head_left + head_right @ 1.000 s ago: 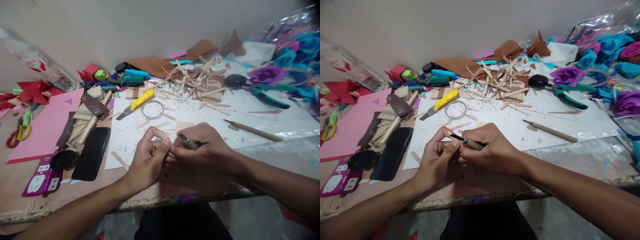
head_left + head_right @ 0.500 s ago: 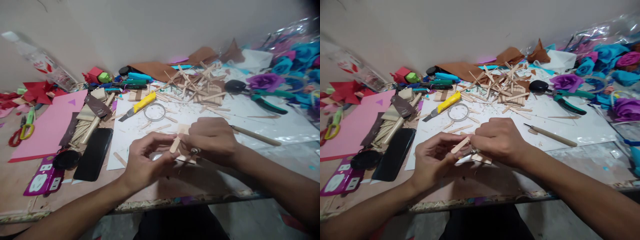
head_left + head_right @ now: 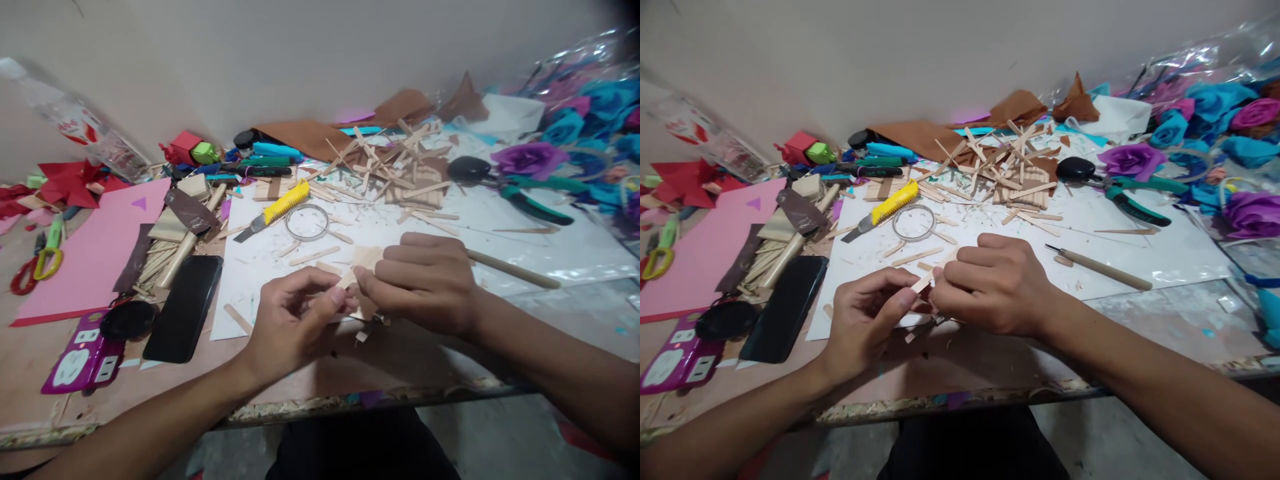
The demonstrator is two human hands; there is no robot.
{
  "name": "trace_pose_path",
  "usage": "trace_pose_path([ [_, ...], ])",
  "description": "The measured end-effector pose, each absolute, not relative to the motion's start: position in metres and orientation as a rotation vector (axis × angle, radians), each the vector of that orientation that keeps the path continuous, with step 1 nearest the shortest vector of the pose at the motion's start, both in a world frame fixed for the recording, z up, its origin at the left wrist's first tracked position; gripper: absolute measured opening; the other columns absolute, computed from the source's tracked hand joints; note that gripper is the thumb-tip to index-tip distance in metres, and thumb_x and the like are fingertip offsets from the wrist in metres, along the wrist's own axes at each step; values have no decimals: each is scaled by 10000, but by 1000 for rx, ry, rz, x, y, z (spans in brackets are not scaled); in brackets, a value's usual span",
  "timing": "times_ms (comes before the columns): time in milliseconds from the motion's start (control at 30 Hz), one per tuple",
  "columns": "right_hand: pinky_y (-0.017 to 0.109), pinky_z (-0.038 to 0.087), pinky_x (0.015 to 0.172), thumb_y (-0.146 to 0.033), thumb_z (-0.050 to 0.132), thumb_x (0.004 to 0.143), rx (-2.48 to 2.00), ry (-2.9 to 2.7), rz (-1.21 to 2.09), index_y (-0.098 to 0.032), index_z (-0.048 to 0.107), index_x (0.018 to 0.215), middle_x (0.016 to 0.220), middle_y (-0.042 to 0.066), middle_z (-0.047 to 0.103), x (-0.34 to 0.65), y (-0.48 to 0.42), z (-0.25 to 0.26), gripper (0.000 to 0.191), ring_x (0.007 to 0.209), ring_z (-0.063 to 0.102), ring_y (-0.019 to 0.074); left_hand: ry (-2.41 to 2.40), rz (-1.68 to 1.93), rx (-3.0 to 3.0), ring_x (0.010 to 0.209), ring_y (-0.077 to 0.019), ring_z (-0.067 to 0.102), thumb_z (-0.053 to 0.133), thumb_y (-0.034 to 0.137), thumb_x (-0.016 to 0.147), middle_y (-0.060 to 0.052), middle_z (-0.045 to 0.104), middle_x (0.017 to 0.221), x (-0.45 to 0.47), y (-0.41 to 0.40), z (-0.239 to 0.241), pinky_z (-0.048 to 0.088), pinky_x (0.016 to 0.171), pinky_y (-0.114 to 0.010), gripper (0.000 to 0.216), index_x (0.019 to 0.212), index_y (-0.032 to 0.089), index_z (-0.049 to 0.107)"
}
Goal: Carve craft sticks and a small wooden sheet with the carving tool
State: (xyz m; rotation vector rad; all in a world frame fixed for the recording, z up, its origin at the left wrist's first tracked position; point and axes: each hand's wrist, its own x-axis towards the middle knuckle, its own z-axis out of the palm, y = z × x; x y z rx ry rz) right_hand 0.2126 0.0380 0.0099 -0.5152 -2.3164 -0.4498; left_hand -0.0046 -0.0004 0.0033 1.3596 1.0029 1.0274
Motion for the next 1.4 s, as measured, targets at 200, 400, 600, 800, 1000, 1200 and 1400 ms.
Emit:
trace_pose_path([
  [200,311,394,563,-207,629,972,-643,-2242,-252,-238,709,1027,637,-9,675,218,41,4,102,570,582,142,1061,1011,1279,500,-101,627,737,358,947,5,667,621,-4,2,3,553,513,-200,233,845,151,702],
  [400,244,417,542,-251,732,925,-715,-2162,56,-170,730,1074,630,-24,689,217,45,4,170,523,583,104,1078,1026,1280,418,-58,496,720,358,960,40,586,544,-7,2,2,411,421,-159,208,894,161,715],
  [600,220,365,498,-204,760,916,-723,-2155,234,-142,735,1009,538,-77,559,214,45,6,115,453,473,65,1080,1036,1282,415,-56,430,719,362,961,55,528,516,-8,3,-2,348,407,-163,187,950,175,726],
  [800,243,385,514,-245,743,942,-783,-2184,303,-185,722,998,563,-62,571,215,43,7,85,477,498,87,1058,1012,1181,399,-65,421,723,414,949,60,503,508,-7,4,-3,347,383,-166,235,950,181,698],
  [1000,234,382,505,-291,726,957,-771,-2165,284,-202,716,959,553,-62,569,214,42,6,89,472,494,86,1055,979,1164,376,-51,393,768,416,910,61,518,524,-6,3,-1,307,362,-151,255,940,189,657],
  [1200,228,400,544,-274,698,981,-681,-2247,332,-195,701,898,614,-30,658,214,43,3,114,520,557,95,1025,1016,1149,392,-60,441,760,392,922,58,533,535,-5,2,-1,361,375,-154,235,915,191,639],
  [1400,252,363,588,-194,676,963,-603,-2415,377,-192,685,836,649,-24,673,214,41,1,127,568,557,103,1010,1011,1173,409,-60,464,736,403,944,46,556,559,-5,3,1,392,385,-161,264,850,180,630],
])
